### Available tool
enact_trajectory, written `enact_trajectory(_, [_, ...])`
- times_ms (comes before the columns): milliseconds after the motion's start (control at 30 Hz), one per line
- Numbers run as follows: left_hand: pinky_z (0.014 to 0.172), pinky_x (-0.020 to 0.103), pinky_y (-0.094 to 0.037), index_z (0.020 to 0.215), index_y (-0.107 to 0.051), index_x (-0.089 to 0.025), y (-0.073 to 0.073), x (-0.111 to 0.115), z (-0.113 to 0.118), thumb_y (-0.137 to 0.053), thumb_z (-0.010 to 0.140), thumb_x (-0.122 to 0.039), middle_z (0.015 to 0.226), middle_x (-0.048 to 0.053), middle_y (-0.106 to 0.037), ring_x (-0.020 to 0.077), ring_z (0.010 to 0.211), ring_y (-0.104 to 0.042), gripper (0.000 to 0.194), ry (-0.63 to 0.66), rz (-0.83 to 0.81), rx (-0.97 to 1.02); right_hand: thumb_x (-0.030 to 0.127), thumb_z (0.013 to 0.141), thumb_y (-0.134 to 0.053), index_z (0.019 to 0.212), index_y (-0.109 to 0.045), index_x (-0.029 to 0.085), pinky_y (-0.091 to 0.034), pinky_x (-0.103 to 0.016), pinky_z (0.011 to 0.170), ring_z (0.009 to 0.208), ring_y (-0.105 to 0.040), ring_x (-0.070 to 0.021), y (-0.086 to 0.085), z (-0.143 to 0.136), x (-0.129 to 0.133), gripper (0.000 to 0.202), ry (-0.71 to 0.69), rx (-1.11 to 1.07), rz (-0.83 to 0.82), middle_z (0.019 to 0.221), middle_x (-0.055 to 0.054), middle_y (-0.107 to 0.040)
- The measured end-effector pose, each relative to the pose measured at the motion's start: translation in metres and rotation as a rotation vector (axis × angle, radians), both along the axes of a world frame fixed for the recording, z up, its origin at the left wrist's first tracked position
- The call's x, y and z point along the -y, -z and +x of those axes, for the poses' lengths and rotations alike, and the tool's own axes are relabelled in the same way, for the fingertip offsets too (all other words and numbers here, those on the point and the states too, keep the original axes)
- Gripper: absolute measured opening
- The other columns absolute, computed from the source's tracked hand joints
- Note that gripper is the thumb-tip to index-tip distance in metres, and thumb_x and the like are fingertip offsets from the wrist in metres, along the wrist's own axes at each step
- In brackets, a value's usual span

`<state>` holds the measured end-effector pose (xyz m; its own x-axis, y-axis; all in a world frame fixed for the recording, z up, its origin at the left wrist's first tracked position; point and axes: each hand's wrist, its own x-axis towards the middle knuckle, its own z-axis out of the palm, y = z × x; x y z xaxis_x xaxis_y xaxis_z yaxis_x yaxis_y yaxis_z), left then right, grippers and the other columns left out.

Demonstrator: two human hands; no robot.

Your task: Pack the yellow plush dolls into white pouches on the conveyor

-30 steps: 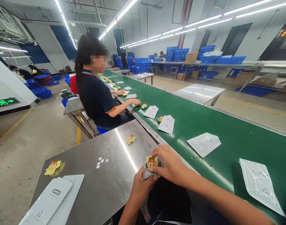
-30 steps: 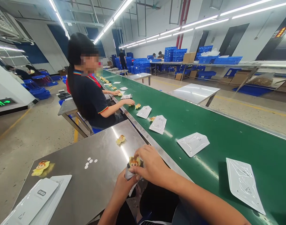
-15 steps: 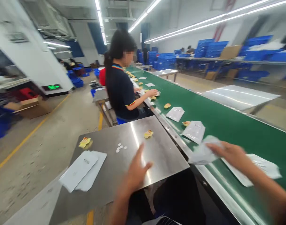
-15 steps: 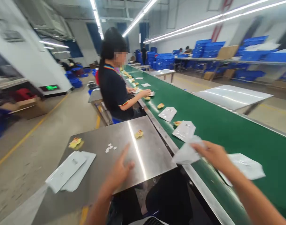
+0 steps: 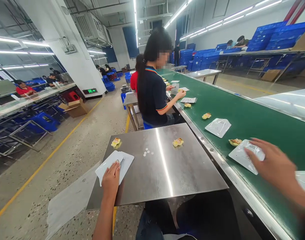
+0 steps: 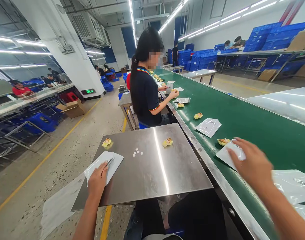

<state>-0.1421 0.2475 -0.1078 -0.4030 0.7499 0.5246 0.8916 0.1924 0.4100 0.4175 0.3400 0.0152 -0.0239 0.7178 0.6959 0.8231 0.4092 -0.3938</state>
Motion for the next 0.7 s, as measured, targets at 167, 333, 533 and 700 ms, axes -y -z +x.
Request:
enact_trajectory(167, [0.109, 0.046, -0.03, 0.107, -0.065, -0.02, -0.002, 0.005, 0.002, -0.04, 0.089, -0.035, 0.116, 0.009, -0.067, 0.0253, 0.112, -0.058, 0.034, -0.016, 0.037, 0.046, 0.028, 0.09, -0.051, 0.115, -0.055, 0.028, -0.045, -0.046, 0.097, 0.113, -0.054, -0.0245, 0.006, -0.149, 0.019, 0.026, -0.399, 0.108, 0.062, 0.127, -0.006, -0.054])
enact_trajectory(333, [0.108, 0.044, -0.033, 0.115, -0.062, -0.023, -0.01, 0.01, 0.005, -0.039, 0.089, -0.03, 0.125, 0.005, -0.062, 0.0229, 0.119, -0.054, 0.036, 0.072, -0.029, 0.084, 0.024, 0.09, -0.05, 0.11, -0.059, 0.021, -0.049, -0.039, 0.094, 0.111, -0.056, -0.0198, 0.02, -0.236, 0.028, 0.022, -0.73, 0.092, -0.015, 0.125, -0.008, -0.056])
enact_trajectory(533, [0.113, 0.044, -0.025, 0.115, -0.063, -0.02, -0.03, 0.031, 0.019, -0.035, 0.091, -0.029, 0.118, 0.006, -0.067, 0.0231, 0.117, -0.057, 0.038, 0.161, 0.096, 0.046, 0.03, 0.091, -0.05, 0.123, -0.051, 0.02, -0.045, -0.039, 0.097, 0.116, -0.051, -0.0195, 0.017, -0.295, 0.028, 0.034, -0.896, 0.105, -0.003, 0.129, -0.01, -0.053])
enact_trajectory(700, [0.092, 0.039, -0.048, 0.112, -0.066, -0.026, -0.064, 0.078, 0.061, -0.048, 0.086, -0.037, 0.107, 0.006, -0.072, 0.0269, 0.098, -0.066, 0.034, 0.466, -0.073, 0.402, 0.035, 0.089, -0.053, 0.108, -0.06, 0.018, -0.047, -0.032, 0.081, 0.095, -0.059, -0.0191, -0.004, -0.3, 0.05, 0.026, -1.013, 0.442, -0.014, 0.101, -0.008, -0.064])
